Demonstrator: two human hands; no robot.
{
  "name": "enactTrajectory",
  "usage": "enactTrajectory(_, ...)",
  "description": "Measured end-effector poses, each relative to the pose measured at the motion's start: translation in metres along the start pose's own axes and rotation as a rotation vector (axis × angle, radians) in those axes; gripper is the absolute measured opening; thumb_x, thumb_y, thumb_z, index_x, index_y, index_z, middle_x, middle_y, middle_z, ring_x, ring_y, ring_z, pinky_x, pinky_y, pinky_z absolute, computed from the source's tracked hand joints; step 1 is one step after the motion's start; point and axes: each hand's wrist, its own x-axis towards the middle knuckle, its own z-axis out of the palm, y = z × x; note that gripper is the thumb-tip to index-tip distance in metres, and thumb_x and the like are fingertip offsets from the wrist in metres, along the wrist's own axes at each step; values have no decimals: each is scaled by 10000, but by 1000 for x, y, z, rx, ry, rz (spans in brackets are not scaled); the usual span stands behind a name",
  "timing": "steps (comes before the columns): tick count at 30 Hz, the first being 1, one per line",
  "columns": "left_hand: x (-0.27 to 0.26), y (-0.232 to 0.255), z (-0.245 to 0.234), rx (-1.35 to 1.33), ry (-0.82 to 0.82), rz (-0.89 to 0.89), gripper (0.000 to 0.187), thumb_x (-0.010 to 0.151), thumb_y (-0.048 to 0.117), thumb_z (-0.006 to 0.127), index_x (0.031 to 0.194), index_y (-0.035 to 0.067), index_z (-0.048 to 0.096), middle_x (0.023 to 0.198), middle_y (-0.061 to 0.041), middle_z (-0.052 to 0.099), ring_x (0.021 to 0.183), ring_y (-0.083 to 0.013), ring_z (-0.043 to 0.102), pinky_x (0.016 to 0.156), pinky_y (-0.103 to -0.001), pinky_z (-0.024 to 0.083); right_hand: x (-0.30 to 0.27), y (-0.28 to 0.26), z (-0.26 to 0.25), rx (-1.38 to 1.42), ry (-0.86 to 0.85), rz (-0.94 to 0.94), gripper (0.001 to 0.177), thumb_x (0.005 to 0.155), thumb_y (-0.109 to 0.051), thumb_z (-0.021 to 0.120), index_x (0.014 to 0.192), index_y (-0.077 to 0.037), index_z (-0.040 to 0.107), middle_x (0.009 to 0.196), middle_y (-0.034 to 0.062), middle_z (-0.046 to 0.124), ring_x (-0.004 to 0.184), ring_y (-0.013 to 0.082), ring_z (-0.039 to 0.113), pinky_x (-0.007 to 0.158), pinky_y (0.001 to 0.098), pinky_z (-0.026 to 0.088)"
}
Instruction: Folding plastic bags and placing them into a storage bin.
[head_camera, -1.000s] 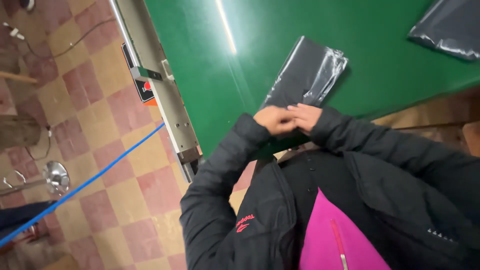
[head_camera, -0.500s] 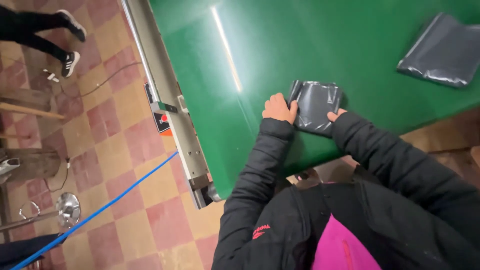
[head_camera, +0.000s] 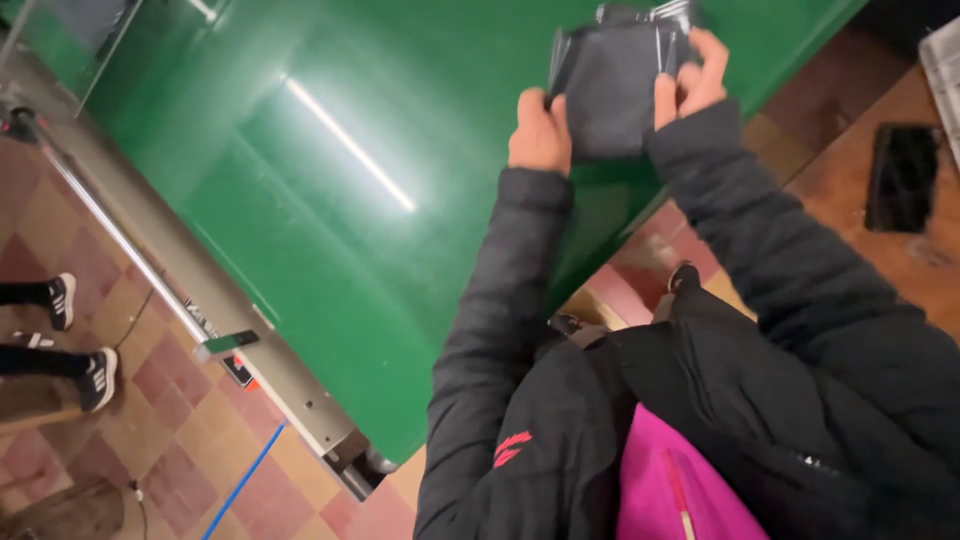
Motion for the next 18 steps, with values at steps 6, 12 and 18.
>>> enactTrajectory(6,43,-29,122,216,-174,-146,305,1010,396,530,1120,119,466,1139,-210,671,896,-528,652,741,-608,513,59,77,1,-411,-13,144,528,1067,-196,597,1517,-67,353,909,215,699,758,419,680,684,499,532)
enactTrajectory(12,34,-44,130,398,-186,-160,300,1065,399,502,1137,110,470,1164,-167,624,919,-487,664,742,-595,514,48,123,37,-749,-180,114,495,983,-193,550,1442,-58,422,1050,190,704,760,427,686,672,566,530)
enactTrajectory(18,56,-24,119,583,-86,43,499,854,483,703,1078,49,604,1039,-201,663,974,-457,647,773,-549,532,66,80,23,-662,-341,181,621,943,-288,618,1452,5,417,1017,222,695,826,422,706,703,557,549)
